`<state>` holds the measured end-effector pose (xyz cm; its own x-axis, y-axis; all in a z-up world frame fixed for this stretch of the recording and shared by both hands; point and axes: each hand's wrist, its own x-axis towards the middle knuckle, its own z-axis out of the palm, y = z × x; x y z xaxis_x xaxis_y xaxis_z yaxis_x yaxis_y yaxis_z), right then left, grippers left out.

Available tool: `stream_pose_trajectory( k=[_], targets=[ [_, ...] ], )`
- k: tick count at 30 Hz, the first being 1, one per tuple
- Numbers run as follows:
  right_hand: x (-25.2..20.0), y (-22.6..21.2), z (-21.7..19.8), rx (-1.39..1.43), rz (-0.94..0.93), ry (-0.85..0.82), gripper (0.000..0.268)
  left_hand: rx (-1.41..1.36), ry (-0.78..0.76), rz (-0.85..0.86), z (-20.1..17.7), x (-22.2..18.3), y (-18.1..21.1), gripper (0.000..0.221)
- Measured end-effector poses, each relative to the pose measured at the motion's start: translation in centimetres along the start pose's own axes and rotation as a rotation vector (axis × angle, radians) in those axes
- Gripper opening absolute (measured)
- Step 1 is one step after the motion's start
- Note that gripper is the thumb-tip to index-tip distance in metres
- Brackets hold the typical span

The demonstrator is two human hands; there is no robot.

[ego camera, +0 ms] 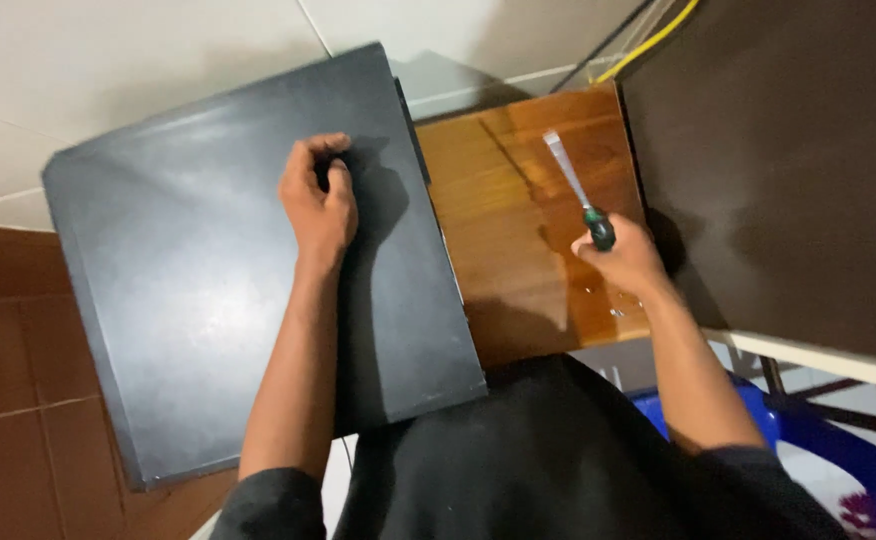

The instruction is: The person places a side panel onto a computer case and uses a screwdriver to secure it with screws.

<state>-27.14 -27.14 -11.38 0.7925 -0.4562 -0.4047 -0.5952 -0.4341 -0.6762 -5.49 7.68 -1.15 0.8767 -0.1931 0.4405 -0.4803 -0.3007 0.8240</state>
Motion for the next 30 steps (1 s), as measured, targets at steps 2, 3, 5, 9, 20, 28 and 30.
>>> stream_pose_trajectory(
  k=[2,3,5,9,20,28,30],
  targets=[
    [0.9,2.3,0.2,-0.268,0.019,-0.012,0.021,-0.012,-0.013,-0.003,-0.4,-0.3,0.3,0.032],
    [1.5,3.3,0.0,-0.530,0.028,-0.023,0.022,-0.019,-0.020,0.006,-0.4,-0.1,0.5,0.032],
    [0.9,2.9,-0.4,-0.520,0.030,-0.016,0.023,-0.042,-0.021,0.020,-0.2,0.2,0.6,0.031],
    [0.3,3.9,-1.1,-0.438,0.081,-0.012,0.023,-0.041,-0.024,0.031,-0.1,-0.2,0.2,0.033],
    [-4.4,6.1,-1.8,-0.485,0.180,-0.039,0.031,-0.068,-0.030,0.029,-0.3,-0.3,0.4,0.032],
    [-6.1,4.9,-1.6,-0.566,0.174,-0.013,0.032,-0.087,-0.029,0.054,-0.4,0.0,0.5,0.035],
    [-6.3,5.0,-1.5,-0.532,0.211,0.006,0.031,-0.112,-0.024,0.070,-0.4,-0.2,0.6,0.034]
  ],
)
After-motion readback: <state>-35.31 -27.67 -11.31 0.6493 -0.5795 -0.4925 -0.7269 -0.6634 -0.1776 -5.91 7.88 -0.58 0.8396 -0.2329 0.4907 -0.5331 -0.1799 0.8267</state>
